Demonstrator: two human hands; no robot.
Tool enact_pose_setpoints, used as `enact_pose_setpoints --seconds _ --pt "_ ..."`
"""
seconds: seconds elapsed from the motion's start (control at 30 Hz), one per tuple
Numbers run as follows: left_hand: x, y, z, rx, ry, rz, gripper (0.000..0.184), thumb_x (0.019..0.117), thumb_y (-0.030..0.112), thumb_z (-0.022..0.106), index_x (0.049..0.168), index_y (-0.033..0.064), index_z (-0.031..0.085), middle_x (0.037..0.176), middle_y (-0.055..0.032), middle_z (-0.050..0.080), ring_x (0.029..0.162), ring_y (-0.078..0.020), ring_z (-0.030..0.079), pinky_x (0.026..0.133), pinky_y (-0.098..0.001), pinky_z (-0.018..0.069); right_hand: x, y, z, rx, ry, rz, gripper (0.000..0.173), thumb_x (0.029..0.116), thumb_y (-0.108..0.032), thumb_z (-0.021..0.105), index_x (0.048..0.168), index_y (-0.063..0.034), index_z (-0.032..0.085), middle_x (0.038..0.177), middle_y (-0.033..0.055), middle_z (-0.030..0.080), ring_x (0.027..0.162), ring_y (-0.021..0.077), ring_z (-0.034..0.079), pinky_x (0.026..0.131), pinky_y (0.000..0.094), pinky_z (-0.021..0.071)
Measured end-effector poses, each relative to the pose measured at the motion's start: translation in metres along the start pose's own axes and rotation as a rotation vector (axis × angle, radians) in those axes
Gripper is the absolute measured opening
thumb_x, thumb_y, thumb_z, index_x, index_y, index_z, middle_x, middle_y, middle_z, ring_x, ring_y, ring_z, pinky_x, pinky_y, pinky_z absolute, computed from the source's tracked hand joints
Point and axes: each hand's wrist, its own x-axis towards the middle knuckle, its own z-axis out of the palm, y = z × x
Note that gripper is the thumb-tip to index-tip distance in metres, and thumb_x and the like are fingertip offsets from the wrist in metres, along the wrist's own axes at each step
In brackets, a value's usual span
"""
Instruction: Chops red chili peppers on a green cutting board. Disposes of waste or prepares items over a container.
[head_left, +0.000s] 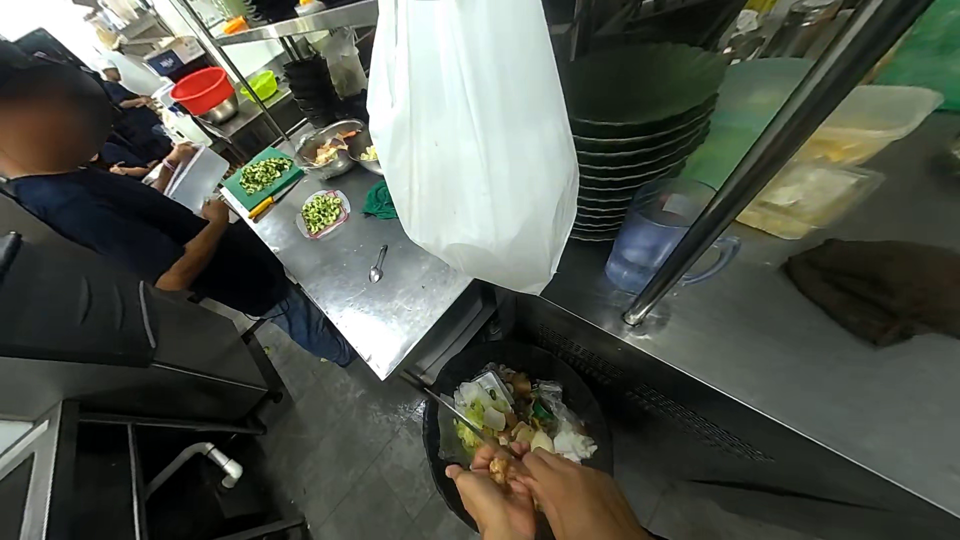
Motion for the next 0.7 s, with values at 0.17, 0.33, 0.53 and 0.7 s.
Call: enact_pose_setpoints --seconds 0.17,0.33,0.53,0.7 --pt "0.005 0.0 -0.002 -0.046 -0.003 -0.025 0.084 0.1042 0.063 -0.002 0.077 0.0066 0.054 0.051 -0.0021 0.054 0.045 -0.0162 0.057 0.05 -0.0351 0.0557 -0.003 0.004 0.008 -0.029 -0.043 -0.182 0.011 0.0927 -0.003 0.062 0.097 -0.0072 0.071 0.089 0.0107 0.071 0.074 0.0289 0.073 0.057 0.0463 0.0597" --pt "0.007 0.003 -0.004 -0.036 -0.044 -0.081 0.085 0.1008 0.069 -0.002 0.094 0.0057 0.055 0.065 -0.0063 0.06 0.056 -0.0191 0.062 0.051 -0.0349 0.0541 0.003 0.005 0.0 0.016 -0.07 -0.003 0.015 0.0986 -0.015 0.06 0.104 -0.0055 0.071 0.096 0.0141 0.072 0.078 0.0333 0.073 0.062 0.0514 0.0599" --pt "0.009 0.0 -0.009 -0.122 -0.046 -0.153 0.083 0.0996 0.07 0.0 0.07 0.0114 0.051 0.05 -0.001 0.053 0.044 -0.0162 0.057 0.045 -0.0339 0.0527 -0.002 0.013 0.006 0.022 -0.071 -0.268 0.01 0.0944 -0.006 0.061 0.097 -0.0069 0.07 0.088 0.0107 0.07 0.075 0.0289 0.072 0.059 0.0465 0.0599" --pt "0.007 0.0 -0.011 0.028 -0.123 -0.014 0.098 0.0956 0.076 -0.007 0.085 0.0042 0.059 0.061 -0.007 0.064 0.055 -0.0206 0.066 0.053 -0.0367 0.0574 -0.001 0.01 0.0 0.034 -0.09 -0.079 0.014 0.099 -0.015 0.06 0.099 -0.0054 0.07 0.092 0.0139 0.071 0.073 0.0328 0.072 0.058 0.0505 0.0588"
